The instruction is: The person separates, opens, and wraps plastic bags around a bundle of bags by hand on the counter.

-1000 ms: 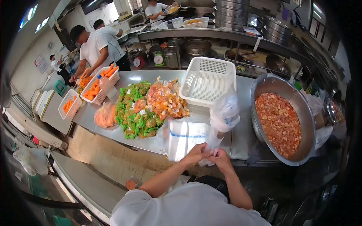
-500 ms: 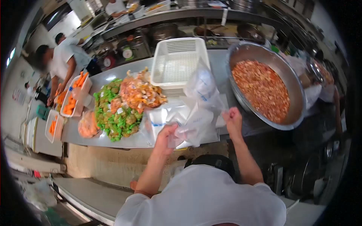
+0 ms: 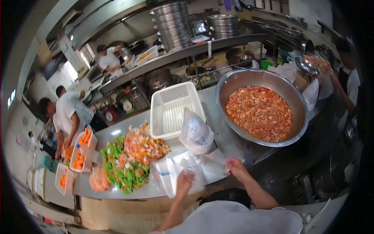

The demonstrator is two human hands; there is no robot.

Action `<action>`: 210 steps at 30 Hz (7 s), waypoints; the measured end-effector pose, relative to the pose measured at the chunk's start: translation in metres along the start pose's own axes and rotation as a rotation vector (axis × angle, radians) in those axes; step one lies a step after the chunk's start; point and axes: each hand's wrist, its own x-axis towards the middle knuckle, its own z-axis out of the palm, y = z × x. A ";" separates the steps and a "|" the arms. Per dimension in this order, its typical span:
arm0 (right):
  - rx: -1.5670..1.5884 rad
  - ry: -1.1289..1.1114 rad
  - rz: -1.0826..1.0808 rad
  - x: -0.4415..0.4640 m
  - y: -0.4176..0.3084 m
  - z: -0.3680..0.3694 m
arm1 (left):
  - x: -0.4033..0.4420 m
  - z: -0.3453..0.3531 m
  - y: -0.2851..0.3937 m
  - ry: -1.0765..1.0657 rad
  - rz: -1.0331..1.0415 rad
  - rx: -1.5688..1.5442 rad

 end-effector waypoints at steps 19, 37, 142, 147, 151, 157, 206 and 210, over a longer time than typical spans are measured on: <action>-0.337 -0.279 -0.253 -0.014 0.001 0.047 | -0.010 0.041 0.014 -0.276 -0.032 0.235; 0.032 -0.039 -0.205 -0.001 -0.030 0.003 | -0.058 0.029 0.061 -0.405 -0.229 -0.669; -0.281 -0.200 -0.253 0.029 0.005 0.091 | 0.064 -0.028 -0.065 0.239 0.284 0.850; -0.508 -0.047 -0.579 0.061 0.038 0.139 | 0.065 -0.029 -0.070 0.268 0.297 0.721; -0.546 -0.351 -0.340 0.064 0.010 0.149 | 0.037 -0.029 -0.031 0.313 0.297 0.533; -0.445 -0.390 -0.303 0.031 -0.020 0.135 | 0.020 -0.010 -0.017 0.088 0.144 0.093; -0.039 -0.048 -0.410 0.038 0.001 0.076 | 0.083 -0.044 -0.083 0.268 0.336 0.368; -0.128 -0.154 -0.318 0.020 -0.011 0.091 | 0.068 -0.054 -0.027 0.292 0.343 0.211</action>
